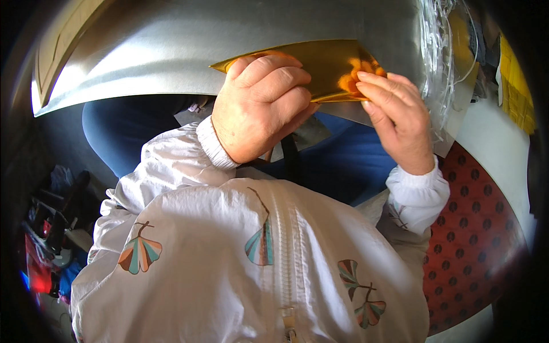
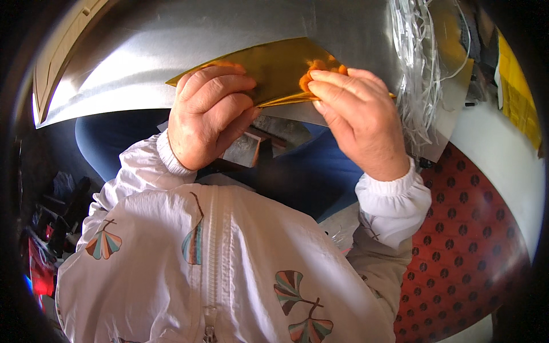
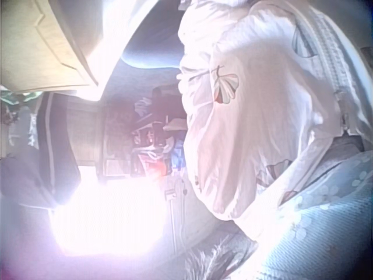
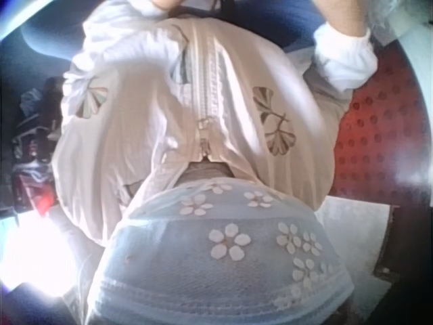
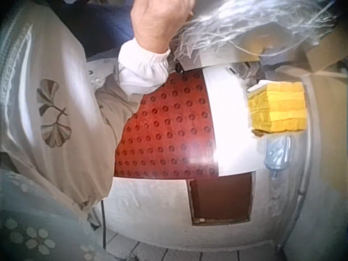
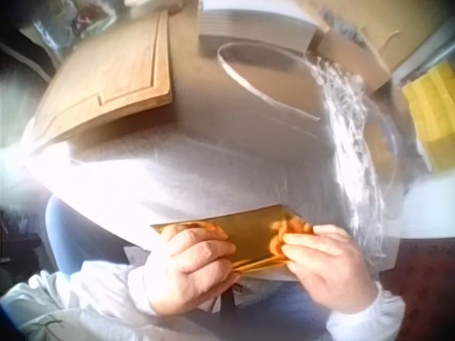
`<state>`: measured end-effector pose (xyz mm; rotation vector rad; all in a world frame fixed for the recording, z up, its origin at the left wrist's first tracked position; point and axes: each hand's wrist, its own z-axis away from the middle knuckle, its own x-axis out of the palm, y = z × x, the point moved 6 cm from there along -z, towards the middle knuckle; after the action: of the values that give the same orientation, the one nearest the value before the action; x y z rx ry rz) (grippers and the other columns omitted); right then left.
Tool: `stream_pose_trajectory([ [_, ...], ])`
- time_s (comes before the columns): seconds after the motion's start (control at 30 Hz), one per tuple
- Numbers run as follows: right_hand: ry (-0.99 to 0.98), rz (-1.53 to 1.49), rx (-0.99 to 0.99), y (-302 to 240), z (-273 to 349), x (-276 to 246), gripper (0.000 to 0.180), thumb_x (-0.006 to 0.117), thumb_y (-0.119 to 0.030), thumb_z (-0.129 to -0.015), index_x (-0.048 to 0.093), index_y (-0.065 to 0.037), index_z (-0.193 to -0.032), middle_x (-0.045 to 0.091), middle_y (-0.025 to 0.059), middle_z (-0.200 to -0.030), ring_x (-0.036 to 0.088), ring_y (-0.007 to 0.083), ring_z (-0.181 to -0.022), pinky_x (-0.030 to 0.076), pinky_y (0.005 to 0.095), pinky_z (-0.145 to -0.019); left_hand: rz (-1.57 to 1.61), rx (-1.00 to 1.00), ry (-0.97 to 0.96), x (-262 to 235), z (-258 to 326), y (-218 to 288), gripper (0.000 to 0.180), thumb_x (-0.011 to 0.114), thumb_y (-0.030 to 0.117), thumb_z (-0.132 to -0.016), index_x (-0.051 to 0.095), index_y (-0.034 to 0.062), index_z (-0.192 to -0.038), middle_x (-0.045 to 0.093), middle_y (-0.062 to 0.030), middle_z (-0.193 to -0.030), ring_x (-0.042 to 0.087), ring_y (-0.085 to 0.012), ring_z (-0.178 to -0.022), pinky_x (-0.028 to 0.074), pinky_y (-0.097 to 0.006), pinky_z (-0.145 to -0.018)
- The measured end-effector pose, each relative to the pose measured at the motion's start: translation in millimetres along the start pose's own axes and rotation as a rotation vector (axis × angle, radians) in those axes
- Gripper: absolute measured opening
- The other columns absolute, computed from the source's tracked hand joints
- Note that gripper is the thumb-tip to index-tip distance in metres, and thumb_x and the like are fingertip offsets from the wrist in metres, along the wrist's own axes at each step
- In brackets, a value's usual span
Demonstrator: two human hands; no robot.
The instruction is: The person folds a rectangular sheet of gold-colored paper by hand on a metal table, creating a triangular origami shape. The person repeats the folding process with a second sheet of the same paper.
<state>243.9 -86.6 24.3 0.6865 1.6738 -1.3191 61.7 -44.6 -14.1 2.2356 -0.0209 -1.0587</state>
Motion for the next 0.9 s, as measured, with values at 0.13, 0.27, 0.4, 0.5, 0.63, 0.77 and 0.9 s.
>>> stream_pose_trajectory([
  [0.13,-0.068,-0.013,-0.008,5.9,-12.3,-6.4,0.011,0.066,-0.008,-0.086,0.067,-0.002,-0.095,0.070,0.0115,-0.097,0.064,0.0304,-0.092,0.047,0.0398,-0.091,0.096,-0.042,0.002,-5.7,-3.9,-1.9,0.029,0.081,0.015,-0.068,0.065,0.0069,-0.091,0.062,-0.0089,-0.101,0.060,-0.0282,-0.100,0.049,-0.040,-0.084],
  [0.27,-0.248,-0.121,0.076,12.8,-27.8,-7.4,0.013,0.060,-0.008,-0.091,0.067,0.000,-0.098,0.069,0.0116,-0.100,0.063,0.0296,-0.097,0.045,0.0379,-0.095,0.144,-0.106,0.078,-14.1,-3.9,-10.3,0.036,0.082,0.003,-0.065,0.063,0.0018,-0.095,0.059,-0.0134,-0.096,0.060,-0.0314,-0.095,0.053,-0.040,-0.081],
  [0.4,-0.369,-0.215,0.051,16.2,-47.4,-7.3,0.013,0.056,-0.008,-0.093,0.062,0.003,-0.096,0.060,0.0109,-0.084,0.056,0.0249,-0.081,0.044,0.0336,-0.076,0.081,0.014,0.082,-12.8,-1.9,-8.1,0.034,0.081,0.002,-0.066,0.063,0.0015,-0.095,0.058,-0.0136,-0.097,0.060,-0.0316,-0.094,0.054,-0.039,-0.082],
  [0.5,-0.481,-0.192,0.168,25.6,-58.4,-0.5,0.012,0.055,-0.008,-0.093,0.060,0.003,-0.095,0.057,0.0113,-0.082,0.055,0.0233,-0.078,0.044,0.0324,-0.073,0.102,0.009,0.106,-13.2,-1.2,-9.8,0.032,0.080,0.001,-0.066,0.063,0.0012,-0.094,0.057,-0.0137,-0.097,0.060,-0.0315,-0.094,0.054,-0.039,-0.081],
  [0.63,-0.483,-0.245,0.135,24.2,-70.5,1.8,0.012,0.053,-0.009,-0.094,0.056,0.003,-0.091,0.052,0.0091,-0.078,0.051,0.0188,-0.073,0.042,0.0303,-0.068,0.145,-0.075,0.149,-17.1,-1.6,-11.4,0.028,0.080,0.001,-0.067,0.063,0.0008,-0.090,0.057,-0.0141,-0.098,0.060,-0.0317,-0.094,0.054,-0.040,-0.083],
  [0.77,-0.583,-0.266,0.288,34.3,-70.5,4.4,0.013,0.052,-0.009,-0.096,0.053,0.001,-0.088,0.049,0.0067,-0.076,0.047,0.0155,-0.071,0.040,0.0285,-0.066,0.165,-0.129,0.135,-14.4,-2.3,-9.7,0.025,0.079,0.001,-0.067,0.064,0.0001,-0.087,0.056,-0.0147,-0.101,0.059,-0.0321,-0.092,0.052,-0.040,-0.082],
  [0.9,-0.569,-0.262,0.300,37.7,-67.3,4.4,0.013,0.051,-0.009,-0.096,0.051,0.001,-0.087,0.047,0.0056,-0.076,0.045,0.0137,-0.070,0.039,0.0274,-0.065,0.188,-0.135,0.150,-12.6,-3.1,-13.3,0.025,0.078,0.001,-0.068,0.063,-0.0002,-0.087,0.056,-0.0150,-0.101,0.059,-0.0320,-0.090,0.052,-0.040,-0.080],
])
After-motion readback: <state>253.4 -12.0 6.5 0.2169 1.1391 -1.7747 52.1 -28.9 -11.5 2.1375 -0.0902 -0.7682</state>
